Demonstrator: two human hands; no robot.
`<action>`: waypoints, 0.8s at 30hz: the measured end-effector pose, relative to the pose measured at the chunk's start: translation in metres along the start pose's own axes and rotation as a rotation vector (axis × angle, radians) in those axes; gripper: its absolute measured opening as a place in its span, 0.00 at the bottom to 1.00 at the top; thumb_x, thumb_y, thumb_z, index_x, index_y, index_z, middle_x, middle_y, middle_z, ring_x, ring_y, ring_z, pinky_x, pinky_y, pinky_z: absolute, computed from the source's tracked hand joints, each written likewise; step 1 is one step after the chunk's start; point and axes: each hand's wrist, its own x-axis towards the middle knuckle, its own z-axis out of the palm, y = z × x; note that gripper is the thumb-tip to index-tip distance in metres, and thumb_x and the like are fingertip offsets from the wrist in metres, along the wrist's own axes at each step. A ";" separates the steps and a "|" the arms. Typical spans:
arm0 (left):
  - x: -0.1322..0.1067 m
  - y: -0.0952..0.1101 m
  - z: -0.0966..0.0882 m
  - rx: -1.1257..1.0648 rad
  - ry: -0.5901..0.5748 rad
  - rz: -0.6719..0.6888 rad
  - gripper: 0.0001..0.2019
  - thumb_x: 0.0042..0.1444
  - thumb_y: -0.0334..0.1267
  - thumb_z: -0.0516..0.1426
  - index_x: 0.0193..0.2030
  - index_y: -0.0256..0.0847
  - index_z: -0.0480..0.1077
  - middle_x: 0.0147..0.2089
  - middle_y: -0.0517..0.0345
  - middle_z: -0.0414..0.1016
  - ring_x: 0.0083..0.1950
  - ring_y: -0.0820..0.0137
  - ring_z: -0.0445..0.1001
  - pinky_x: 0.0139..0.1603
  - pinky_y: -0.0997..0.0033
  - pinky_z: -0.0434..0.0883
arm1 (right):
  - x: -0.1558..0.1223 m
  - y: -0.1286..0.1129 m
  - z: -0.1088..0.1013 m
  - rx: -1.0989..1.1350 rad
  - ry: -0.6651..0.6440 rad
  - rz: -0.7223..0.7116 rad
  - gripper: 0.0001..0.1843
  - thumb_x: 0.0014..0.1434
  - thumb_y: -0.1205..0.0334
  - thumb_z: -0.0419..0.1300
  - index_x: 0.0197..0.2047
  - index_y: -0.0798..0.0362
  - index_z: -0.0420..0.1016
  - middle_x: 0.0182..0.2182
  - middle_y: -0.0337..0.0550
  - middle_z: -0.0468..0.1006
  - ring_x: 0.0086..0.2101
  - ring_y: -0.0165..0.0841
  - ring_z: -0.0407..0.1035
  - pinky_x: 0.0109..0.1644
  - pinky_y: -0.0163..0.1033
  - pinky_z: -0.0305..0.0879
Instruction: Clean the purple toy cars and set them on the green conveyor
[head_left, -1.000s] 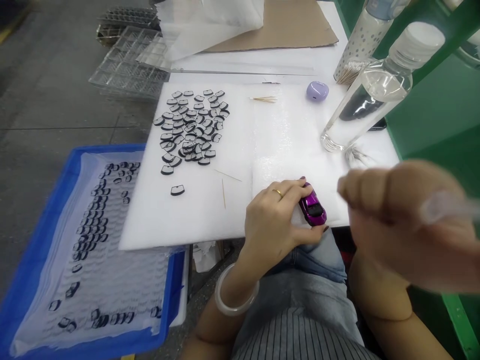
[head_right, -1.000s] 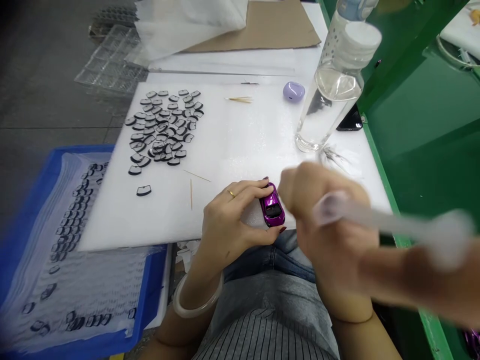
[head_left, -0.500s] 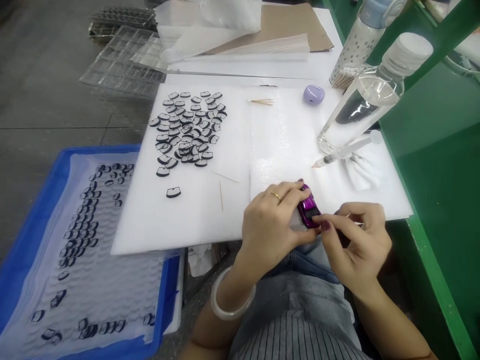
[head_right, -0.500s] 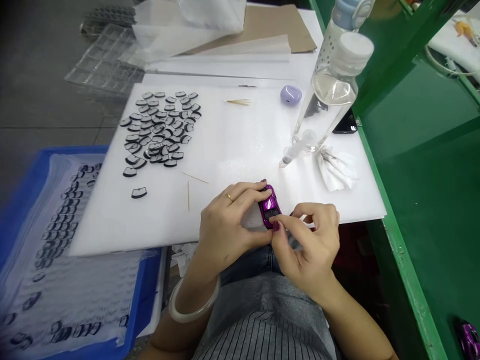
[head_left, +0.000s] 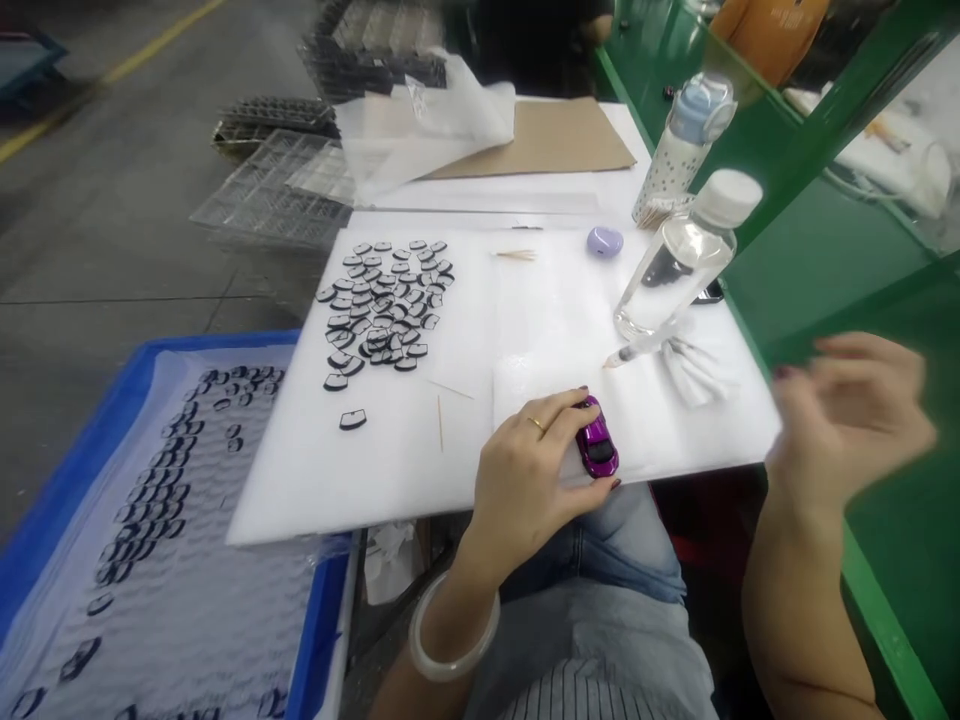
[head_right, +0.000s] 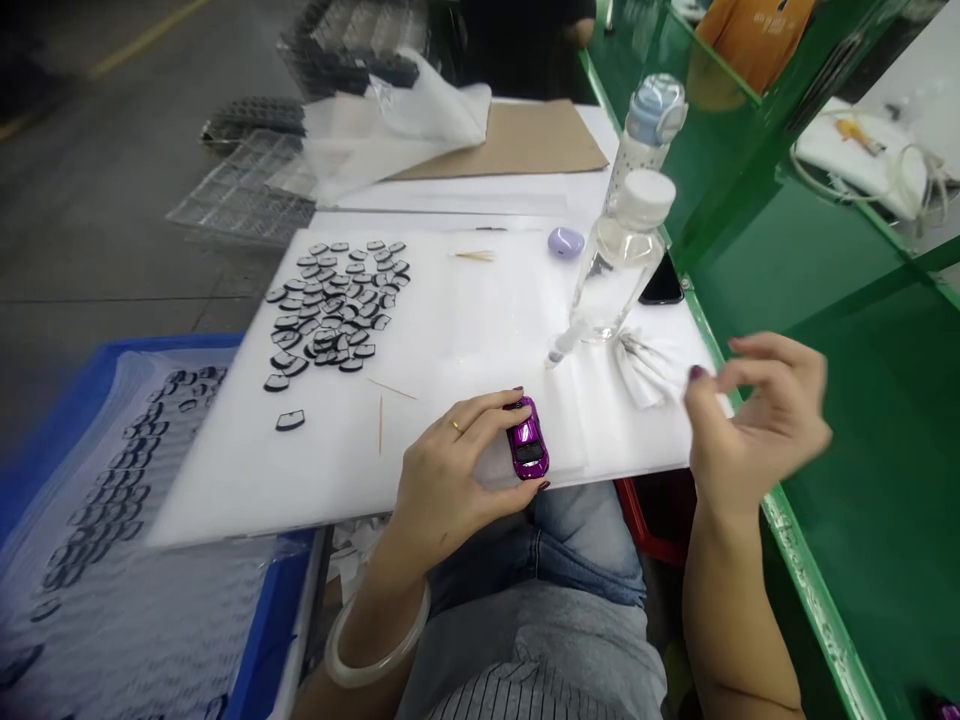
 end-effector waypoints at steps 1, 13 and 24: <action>0.000 0.000 0.000 0.006 -0.007 0.006 0.25 0.49 0.36 0.67 0.54 0.43 0.69 0.59 0.51 0.76 0.56 0.57 0.77 0.52 0.55 0.77 | 0.005 0.006 0.003 -0.021 -0.012 0.020 0.18 0.57 0.59 0.63 0.51 0.48 0.76 0.52 0.55 0.70 0.49 0.49 0.67 0.48 0.52 0.64; -0.002 0.000 0.001 0.041 -0.028 0.001 0.28 0.49 0.38 0.69 0.57 0.43 0.68 0.61 0.53 0.74 0.57 0.59 0.75 0.53 0.57 0.76 | 0.017 0.039 0.054 -0.091 -0.011 0.291 0.07 0.51 0.58 0.54 0.29 0.50 0.71 0.37 0.48 0.79 0.40 0.43 0.74 0.42 0.47 0.67; 0.000 0.003 0.003 0.062 -0.016 -0.046 0.25 0.52 0.42 0.68 0.55 0.43 0.69 0.59 0.53 0.75 0.56 0.58 0.76 0.52 0.57 0.75 | -0.064 -0.076 0.019 0.158 -0.345 -0.052 0.07 0.61 0.73 0.61 0.40 0.54 0.77 0.28 0.38 0.74 0.22 0.23 0.65 0.22 0.30 0.61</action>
